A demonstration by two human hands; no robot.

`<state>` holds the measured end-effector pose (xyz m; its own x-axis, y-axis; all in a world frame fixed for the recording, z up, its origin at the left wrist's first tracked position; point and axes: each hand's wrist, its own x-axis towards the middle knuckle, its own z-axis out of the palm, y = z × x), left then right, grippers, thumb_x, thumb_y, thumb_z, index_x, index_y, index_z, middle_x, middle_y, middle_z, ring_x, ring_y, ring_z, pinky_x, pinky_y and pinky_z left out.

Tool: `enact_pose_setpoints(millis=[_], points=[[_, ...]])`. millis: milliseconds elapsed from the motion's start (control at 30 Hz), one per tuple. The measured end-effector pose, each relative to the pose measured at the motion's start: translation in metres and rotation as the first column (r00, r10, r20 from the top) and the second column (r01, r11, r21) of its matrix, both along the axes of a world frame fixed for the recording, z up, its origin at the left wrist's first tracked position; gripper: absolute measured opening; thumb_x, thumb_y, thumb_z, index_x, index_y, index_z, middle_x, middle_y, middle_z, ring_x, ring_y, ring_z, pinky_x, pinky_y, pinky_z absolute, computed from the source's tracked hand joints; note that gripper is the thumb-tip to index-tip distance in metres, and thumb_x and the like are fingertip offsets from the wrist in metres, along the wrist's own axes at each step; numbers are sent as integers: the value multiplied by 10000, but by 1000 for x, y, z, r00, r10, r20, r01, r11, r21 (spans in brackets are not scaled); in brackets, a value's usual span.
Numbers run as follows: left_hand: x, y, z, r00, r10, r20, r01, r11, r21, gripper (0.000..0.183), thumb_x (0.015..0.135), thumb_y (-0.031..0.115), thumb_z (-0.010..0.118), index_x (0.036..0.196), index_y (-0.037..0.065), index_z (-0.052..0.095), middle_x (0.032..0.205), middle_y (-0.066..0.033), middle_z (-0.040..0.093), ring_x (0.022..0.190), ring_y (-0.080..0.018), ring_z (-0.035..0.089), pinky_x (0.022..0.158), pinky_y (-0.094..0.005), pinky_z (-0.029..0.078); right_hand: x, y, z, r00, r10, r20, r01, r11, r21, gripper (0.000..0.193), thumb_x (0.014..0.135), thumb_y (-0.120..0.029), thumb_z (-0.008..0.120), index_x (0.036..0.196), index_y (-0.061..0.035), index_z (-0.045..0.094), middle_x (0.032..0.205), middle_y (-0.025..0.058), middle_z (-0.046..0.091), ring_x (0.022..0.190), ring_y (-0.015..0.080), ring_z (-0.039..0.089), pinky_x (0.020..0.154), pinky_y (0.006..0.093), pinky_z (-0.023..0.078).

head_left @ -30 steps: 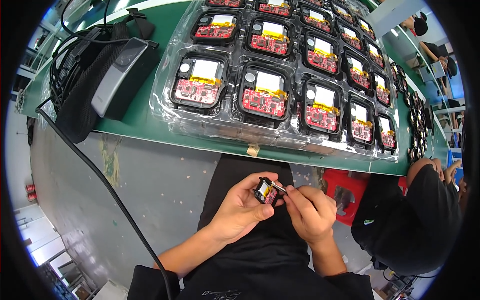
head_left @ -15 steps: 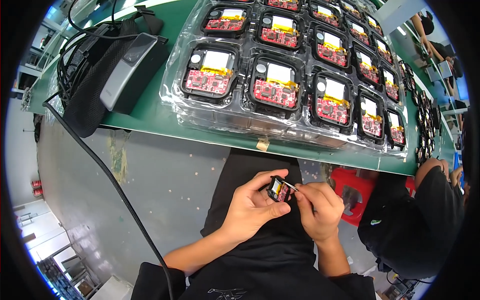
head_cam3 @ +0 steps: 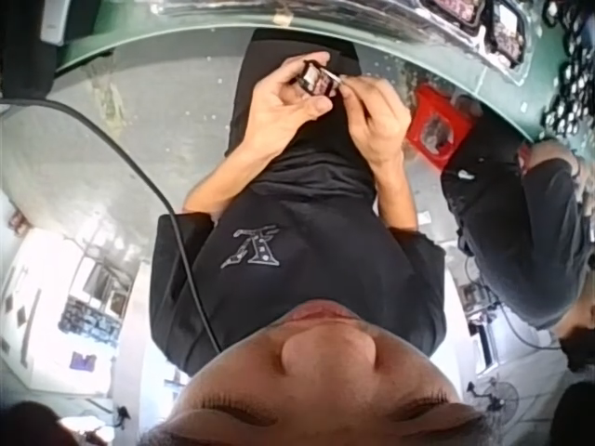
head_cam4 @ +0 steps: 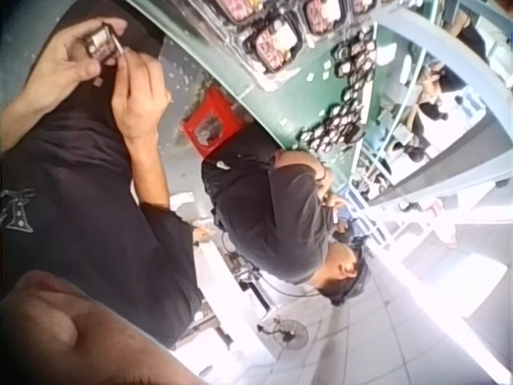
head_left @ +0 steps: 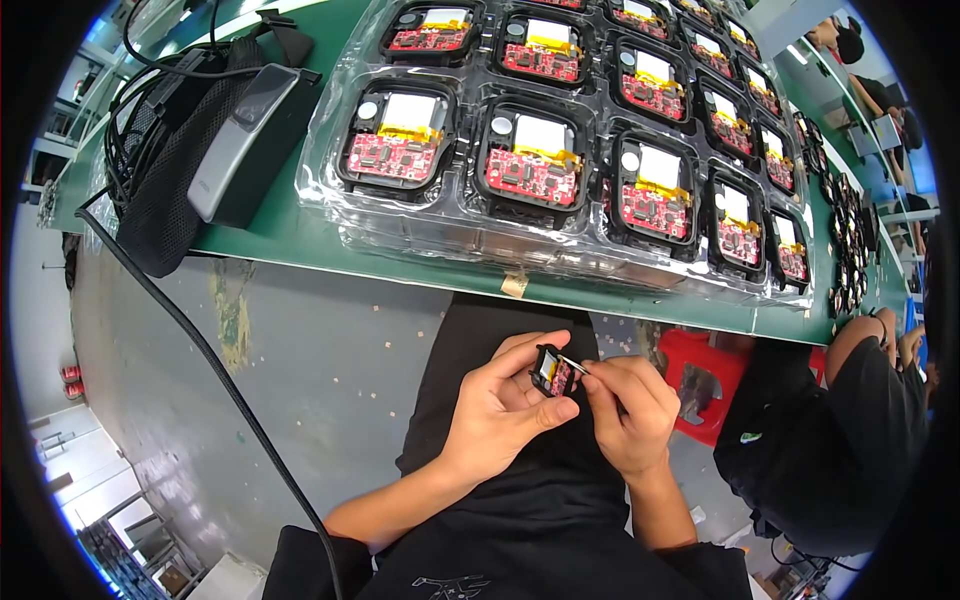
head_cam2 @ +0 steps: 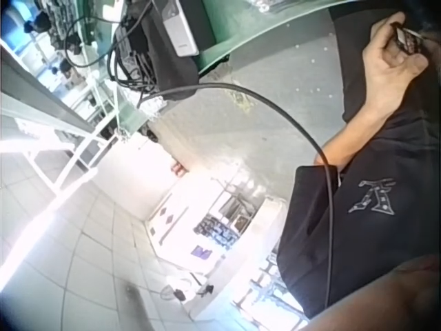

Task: Assembling electronic components using a small screwdriver at an assembly line.

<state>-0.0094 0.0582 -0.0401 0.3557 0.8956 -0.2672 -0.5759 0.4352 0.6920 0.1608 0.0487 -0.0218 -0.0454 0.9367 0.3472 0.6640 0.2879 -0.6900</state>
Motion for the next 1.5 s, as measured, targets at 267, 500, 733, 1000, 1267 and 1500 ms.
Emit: enact_pose_setpoints(millis=[267, 500, 733, 1000, 1267, 1500], points=[[2, -1, 7, 996, 41, -73, -41, 999, 1, 687, 815, 65, 839, 1399, -80, 508, 1296, -80, 514, 1101, -179, 640, 910, -271, 538, 0, -4, -1, 979, 27, 202, -48, 993, 104, 261, 726, 13, 803, 970, -32, 722, 845, 60, 668, 560, 184, 632, 473, 299, 488], [-20, 10, 21, 996, -41, -82, 52, 989, 136, 702, 787, -40, 829, 1402, -102, 497, 1259, -107, 514, 1130, -215, 612, 974, -351, 522, 24, -1, 19, 976, 200, 83, -207, 975, 86, 236, 736, 9, 792, 958, -15, 715, 815, 54, 664, 542, 175, 624, 477, 299, 487], [-42, 38, 117, 860, 379, -341, -138, 817, 560, 822, 767, 275, 896, 1392, -19, 451, 1074, -149, 603, 796, -256, 698, 692, -357, 587, 89, 29, 45, 756, -525, -391, 613, 777, 143, 108, 978, -21, 591, 1019, 36, 673, 941, 117, 645, 629, 147, 519, 581, 244, 409], [7, 162, 212, 802, 395, -448, 258, 447, 856, 268, 1019, 23, 495, 1279, -35, 520, 1066, -134, 619, 912, -218, 703, 854, -338, 585, 98, 88, 57, 907, -421, -31, 422, 901, 99, 148, 888, -33, 691, 1033, -14, 679, 948, 125, 626, 755, 282, 642, 639, 355, 498], [97, 313, 210, 533, 545, -647, 618, 271, 738, 255, 912, 199, 712, 1082, 8, 710, 951, -84, 740, 888, -144, 690, 810, -306, 534, 88, 86, 57, 894, -447, -28, 448, 888, 105, 160, 863, -27, 712, 1016, -9, 669, 930, 127, 624, 783, 310, 673, 694, 388, 529], [131, 349, 184, 474, 599, -646, 671, 230, 705, 289, 841, 161, 774, 1064, -2, 689, 933, -154, 731, 891, -256, 706, 822, -377, 555, 91, 87, 57, 889, -457, -10, 457, 886, 82, 251, 853, -48, 726, 1094, -24, 664, 997, 142, 614, 817, 339, 670, 688, 407, 531]])
